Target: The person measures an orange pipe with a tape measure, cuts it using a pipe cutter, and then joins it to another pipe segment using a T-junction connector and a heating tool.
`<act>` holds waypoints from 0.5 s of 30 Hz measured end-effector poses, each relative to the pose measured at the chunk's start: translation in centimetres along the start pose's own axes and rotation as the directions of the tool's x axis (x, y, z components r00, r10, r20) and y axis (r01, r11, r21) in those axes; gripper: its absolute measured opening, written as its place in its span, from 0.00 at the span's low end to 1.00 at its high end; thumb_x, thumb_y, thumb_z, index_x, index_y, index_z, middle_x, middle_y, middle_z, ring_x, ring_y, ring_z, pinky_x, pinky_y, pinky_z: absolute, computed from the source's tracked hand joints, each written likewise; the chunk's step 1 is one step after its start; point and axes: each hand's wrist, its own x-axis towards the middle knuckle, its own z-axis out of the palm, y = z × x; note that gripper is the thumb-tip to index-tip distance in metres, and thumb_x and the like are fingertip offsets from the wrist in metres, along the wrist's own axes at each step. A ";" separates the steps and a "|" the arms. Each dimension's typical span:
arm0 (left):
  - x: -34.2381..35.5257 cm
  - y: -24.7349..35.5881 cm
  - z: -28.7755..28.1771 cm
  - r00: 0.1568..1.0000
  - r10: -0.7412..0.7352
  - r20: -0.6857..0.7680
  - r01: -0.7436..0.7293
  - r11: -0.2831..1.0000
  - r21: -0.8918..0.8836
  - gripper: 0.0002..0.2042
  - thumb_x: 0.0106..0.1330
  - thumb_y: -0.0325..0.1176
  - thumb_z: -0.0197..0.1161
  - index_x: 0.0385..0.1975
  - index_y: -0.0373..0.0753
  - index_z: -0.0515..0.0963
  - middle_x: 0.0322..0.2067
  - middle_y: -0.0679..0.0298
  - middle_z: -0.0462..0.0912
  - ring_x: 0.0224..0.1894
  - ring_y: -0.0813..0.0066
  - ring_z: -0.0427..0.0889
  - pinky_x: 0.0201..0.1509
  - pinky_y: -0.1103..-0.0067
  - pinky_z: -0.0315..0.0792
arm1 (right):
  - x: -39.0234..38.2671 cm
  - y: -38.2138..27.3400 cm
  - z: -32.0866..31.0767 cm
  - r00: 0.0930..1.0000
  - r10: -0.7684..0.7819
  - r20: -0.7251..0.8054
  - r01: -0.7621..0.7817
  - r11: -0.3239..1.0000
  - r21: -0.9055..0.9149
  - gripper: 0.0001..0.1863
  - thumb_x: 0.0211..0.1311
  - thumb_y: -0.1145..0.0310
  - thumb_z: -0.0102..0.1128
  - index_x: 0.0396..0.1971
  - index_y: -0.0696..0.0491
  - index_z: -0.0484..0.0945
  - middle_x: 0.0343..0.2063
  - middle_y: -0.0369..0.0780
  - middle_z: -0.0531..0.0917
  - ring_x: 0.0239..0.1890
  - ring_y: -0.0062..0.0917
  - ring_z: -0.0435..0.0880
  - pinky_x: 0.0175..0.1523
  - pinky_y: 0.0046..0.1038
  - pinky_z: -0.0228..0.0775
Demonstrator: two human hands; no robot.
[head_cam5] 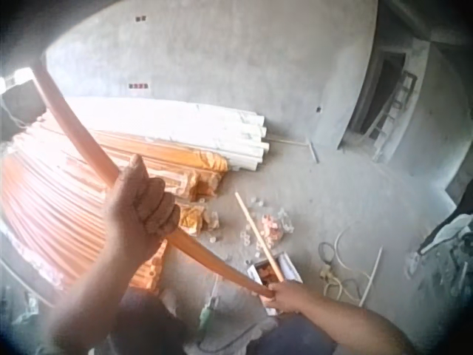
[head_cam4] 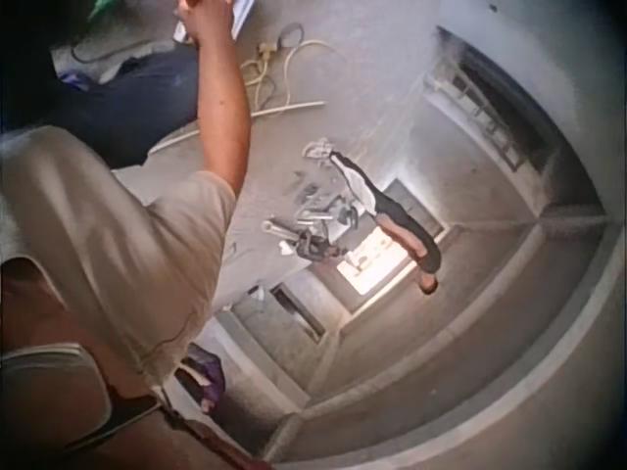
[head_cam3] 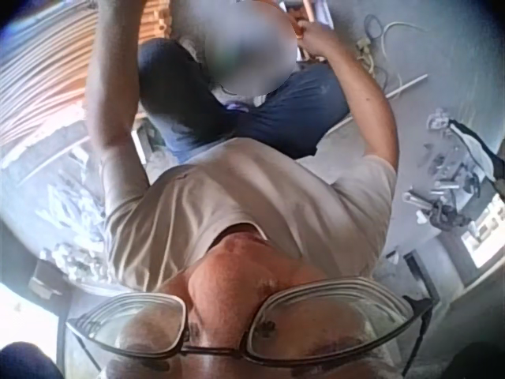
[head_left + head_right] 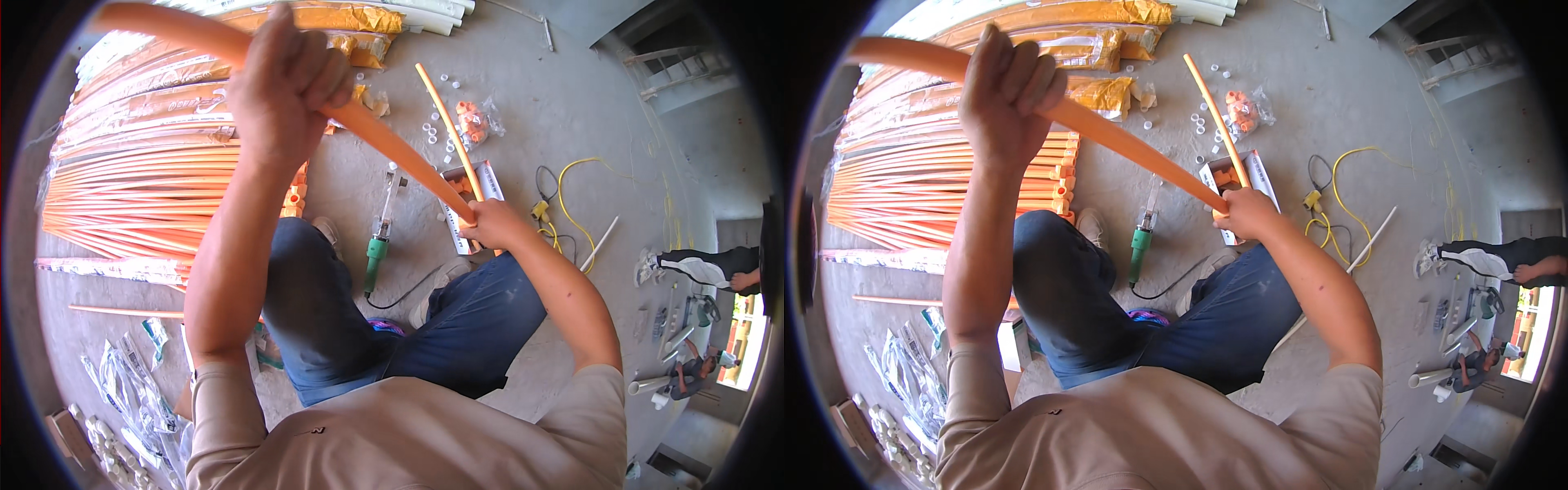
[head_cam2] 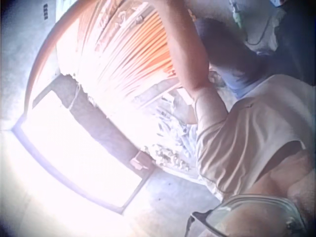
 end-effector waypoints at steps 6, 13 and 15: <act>3.1 -3.0 8.4 0.996 0.020 -0.086 0.003 0.963 0.268 0.21 0.73 0.44 0.60 0.17 0.43 0.67 0.12 0.71 0.66 0.13 0.80 0.66 0.19 0.77 0.65 | 2.7 2.7 1.6 0.994 0.106 0.014 -0.106 0.986 0.130 0.29 0.51 0.50 0.74 0.48 0.54 0.83 0.42 0.51 0.87 0.47 0.46 0.86 0.54 0.39 0.78; 2.4 -6.1 12.8 0.982 0.176 0.062 -0.186 0.896 0.403 0.13 0.64 0.35 0.65 0.23 0.32 0.76 0.13 0.62 0.74 0.18 0.74 0.74 0.26 0.70 0.71 | 2.8 2.0 2.0 0.986 -0.068 0.156 0.000 0.918 0.397 0.30 0.53 0.63 0.74 0.57 0.53 0.78 0.46 0.48 0.84 0.50 0.35 0.83 0.59 0.33 0.73; 1.3 -6.7 14.8 0.962 0.221 0.161 -0.261 0.917 0.301 0.10 0.63 0.34 0.65 0.26 0.33 0.77 0.15 0.58 0.76 0.19 0.68 0.77 0.28 0.69 0.73 | 3.8 4.1 4.4 0.974 -0.158 -0.163 0.220 0.833 0.507 0.33 0.57 0.67 0.70 0.64 0.52 0.72 0.48 0.47 0.84 0.50 0.36 0.83 0.58 0.35 0.73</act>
